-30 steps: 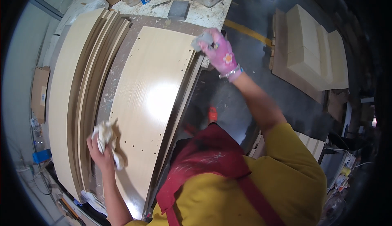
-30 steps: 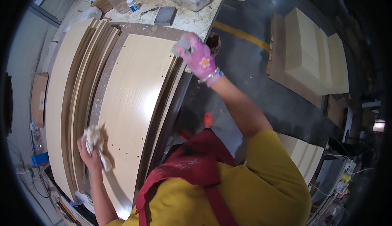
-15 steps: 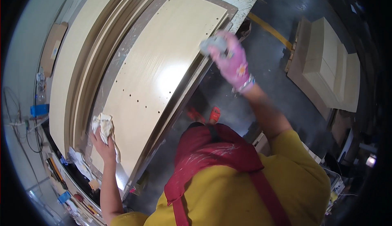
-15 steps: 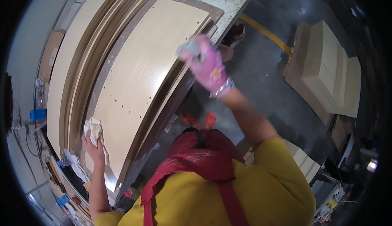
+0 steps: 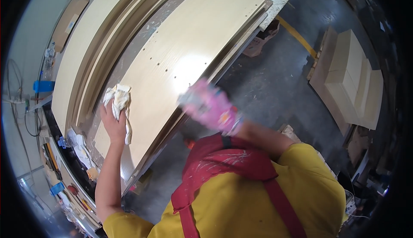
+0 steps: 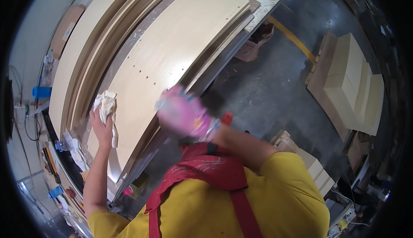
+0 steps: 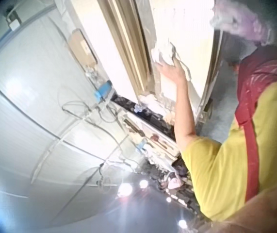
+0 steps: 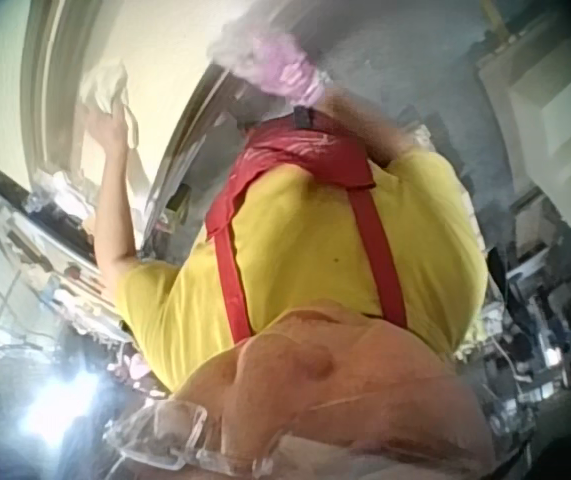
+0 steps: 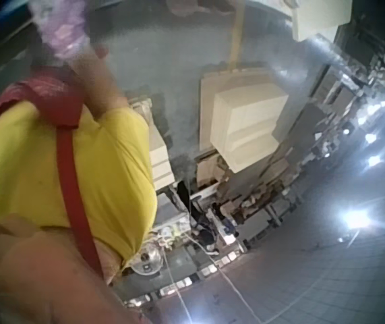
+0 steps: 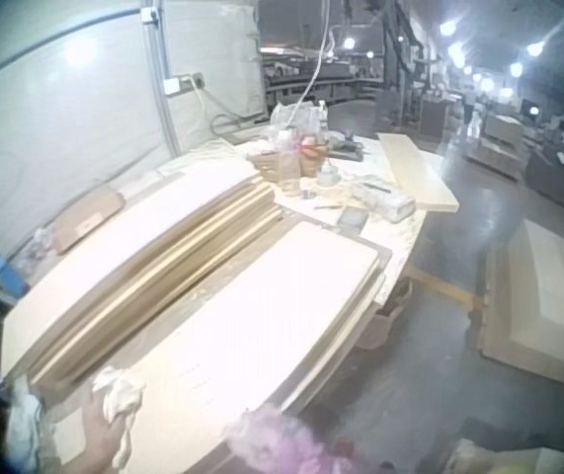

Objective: The person sands a light-colored wooden board using a sanding block held in the right hand while wearing a pink glove. They repeatedly wipe the surface with a white cloth held in the left hand to remove dust. The person works on a single board throughout the clip, alternating between sanding and wiping motions.

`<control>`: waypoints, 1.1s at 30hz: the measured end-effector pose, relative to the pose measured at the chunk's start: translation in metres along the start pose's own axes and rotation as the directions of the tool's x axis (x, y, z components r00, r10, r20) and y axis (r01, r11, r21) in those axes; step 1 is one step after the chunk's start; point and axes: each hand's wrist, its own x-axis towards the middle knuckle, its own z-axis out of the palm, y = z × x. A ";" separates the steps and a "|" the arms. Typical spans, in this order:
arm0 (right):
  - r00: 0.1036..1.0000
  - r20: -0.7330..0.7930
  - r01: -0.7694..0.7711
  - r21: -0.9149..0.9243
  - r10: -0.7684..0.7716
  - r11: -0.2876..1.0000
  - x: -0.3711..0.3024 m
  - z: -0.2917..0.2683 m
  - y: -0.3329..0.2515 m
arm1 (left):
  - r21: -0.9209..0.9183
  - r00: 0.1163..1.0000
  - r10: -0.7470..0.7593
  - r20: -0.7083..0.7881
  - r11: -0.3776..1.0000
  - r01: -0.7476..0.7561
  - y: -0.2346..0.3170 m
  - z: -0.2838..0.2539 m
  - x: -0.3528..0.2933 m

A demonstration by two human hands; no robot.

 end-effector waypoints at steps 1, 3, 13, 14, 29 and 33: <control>0.992 -0.128 0.016 -0.012 -0.017 1.000 0.008 -0.016 0.004 | -0.028 1.000 -0.003 0.004 1.000 0.003 0.001 0.000 0.000; 0.941 -0.339 -0.030 -0.040 0.014 0.999 0.025 -0.034 0.018 | -0.059 1.000 0.017 -0.017 0.998 -0.018 -0.003 0.000 0.000; 0.963 -0.256 0.048 -0.170 -0.091 0.984 -0.053 0.088 -0.039 | -0.212 0.995 0.055 -0.088 0.975 -0.073 -0.018 0.010 0.002; 0.970 -0.209 0.093 -0.153 -0.125 0.984 -0.068 0.112 -0.054 | -0.220 0.996 0.036 -0.084 0.974 -0.054 -0.017 0.012 0.003; 0.978 -0.065 0.180 -0.223 -0.199 0.958 -0.117 0.205 -0.112 | -0.061 0.970 0.211 0.119 0.977 -0.205 -0.109 -0.063 -0.052; 0.934 0.302 0.229 -0.096 -0.191 0.969 -0.142 0.259 -0.147 | -0.100 0.971 0.204 0.123 0.976 -0.192 -0.110 -0.058 -0.052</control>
